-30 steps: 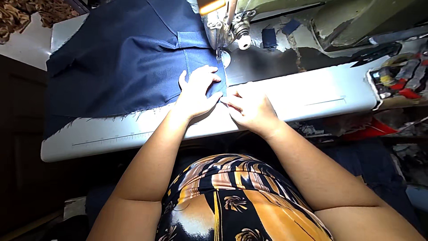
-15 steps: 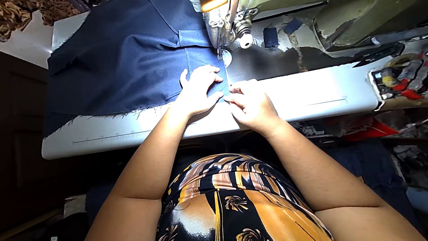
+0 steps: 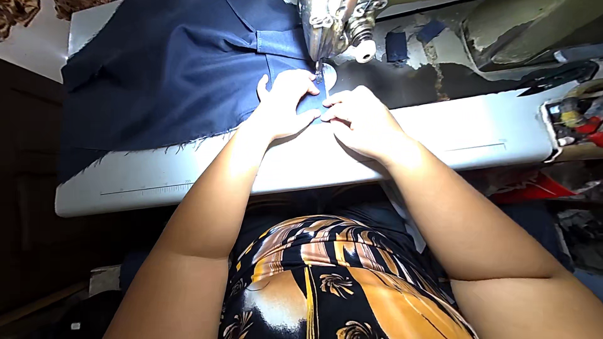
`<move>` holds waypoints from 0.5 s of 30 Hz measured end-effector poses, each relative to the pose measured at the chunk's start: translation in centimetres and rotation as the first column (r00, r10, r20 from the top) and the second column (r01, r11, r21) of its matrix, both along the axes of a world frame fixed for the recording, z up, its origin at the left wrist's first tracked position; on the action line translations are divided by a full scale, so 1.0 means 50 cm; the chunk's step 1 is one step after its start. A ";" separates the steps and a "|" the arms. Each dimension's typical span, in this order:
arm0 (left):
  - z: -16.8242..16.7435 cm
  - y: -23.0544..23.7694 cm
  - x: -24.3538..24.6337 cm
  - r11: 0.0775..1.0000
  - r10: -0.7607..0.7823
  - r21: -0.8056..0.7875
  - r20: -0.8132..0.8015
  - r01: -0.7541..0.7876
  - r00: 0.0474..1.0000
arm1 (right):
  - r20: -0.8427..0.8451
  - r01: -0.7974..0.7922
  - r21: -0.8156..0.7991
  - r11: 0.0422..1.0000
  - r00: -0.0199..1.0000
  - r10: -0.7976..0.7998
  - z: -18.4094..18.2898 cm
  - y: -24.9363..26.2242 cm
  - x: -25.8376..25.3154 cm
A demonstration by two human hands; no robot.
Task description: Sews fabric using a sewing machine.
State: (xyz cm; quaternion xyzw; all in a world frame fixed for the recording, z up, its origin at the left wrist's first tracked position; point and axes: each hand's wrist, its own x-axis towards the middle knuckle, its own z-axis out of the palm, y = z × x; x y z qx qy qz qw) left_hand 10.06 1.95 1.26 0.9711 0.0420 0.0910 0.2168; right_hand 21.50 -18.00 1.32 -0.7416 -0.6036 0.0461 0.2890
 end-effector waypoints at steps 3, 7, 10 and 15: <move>0.000 0.042 0.036 0.999 -0.025 0.023 0.042 0.024 0.999 | 0.043 0.031 0.012 0.999 0.999 -0.032 -0.005 0.025 0.021; 0.018 0.080 0.081 0.998 0.034 0.059 -0.025 -0.033 0.999 | 0.083 0.081 -0.024 0.996 0.993 -0.079 -0.011 0.024 0.015; 0.028 0.095 0.106 0.989 0.099 0.122 -0.100 -0.086 0.990 | -0.020 0.072 -0.037 0.997 0.997 -0.073 0.006 -0.004 0.004; 0.020 0.088 0.106 0.976 0.115 0.195 -0.100 -0.094 0.988 | 0.109 0.000 0.250 0.968 0.994 -0.028 0.135 -0.152 0.111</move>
